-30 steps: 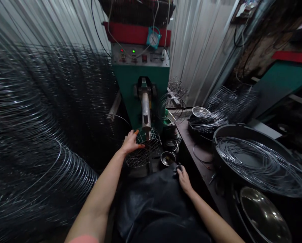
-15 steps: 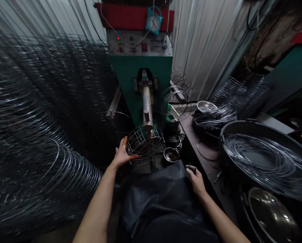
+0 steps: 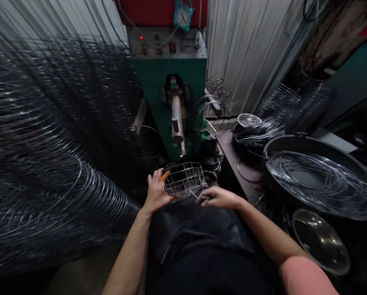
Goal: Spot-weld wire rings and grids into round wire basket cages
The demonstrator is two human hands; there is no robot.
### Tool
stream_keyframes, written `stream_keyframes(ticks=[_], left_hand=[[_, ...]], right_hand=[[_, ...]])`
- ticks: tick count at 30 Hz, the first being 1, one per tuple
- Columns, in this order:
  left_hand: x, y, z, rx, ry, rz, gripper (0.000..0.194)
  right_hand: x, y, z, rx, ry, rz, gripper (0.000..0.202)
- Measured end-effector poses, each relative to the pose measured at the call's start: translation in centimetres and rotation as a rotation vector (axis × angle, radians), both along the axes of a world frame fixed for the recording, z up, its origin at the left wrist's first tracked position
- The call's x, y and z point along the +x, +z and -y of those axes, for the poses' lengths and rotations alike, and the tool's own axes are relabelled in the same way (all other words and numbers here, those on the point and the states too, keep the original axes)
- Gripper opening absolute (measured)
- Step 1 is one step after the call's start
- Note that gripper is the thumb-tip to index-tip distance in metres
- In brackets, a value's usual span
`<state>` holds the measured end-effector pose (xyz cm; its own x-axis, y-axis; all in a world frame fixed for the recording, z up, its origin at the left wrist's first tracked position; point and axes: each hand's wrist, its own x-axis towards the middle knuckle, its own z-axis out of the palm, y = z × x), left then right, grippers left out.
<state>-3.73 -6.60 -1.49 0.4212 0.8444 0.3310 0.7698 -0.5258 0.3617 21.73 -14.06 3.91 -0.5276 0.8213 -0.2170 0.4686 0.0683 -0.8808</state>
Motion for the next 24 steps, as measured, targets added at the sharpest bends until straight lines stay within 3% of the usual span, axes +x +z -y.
stream_keyframes(ticks=[3, 6, 8, 12, 24], left_hand=[[1.9, 1.9, 1.1, 0.049, -0.051, -0.127, 0.090], [3.1, 3.2, 1.2, 0.076, -0.081, -0.161, 0.089], [3.4, 3.4, 0.9, 0.064, -0.073, -0.147, 0.088], [3.3, 2.9, -0.2, 0.010, -0.040, -0.097, 0.088], [2.9, 1.3, -3.0, -0.126, -0.044, -0.013, 0.090]], right_hand=[[-2.4, 1.2, -2.3, 0.043, 0.005, 0.249, 0.022], [-3.8, 1.0, -3.1, 0.287, -0.058, 0.539, 0.022], [-4.0, 0.7, -2.9, 0.416, -0.040, 0.623, 0.030], [-3.5, 0.1, -2.5, 0.508, 0.080, 0.685, 0.054], [-3.6, -1.5, -5.3, 0.496, -0.001, 0.627, 0.030]])
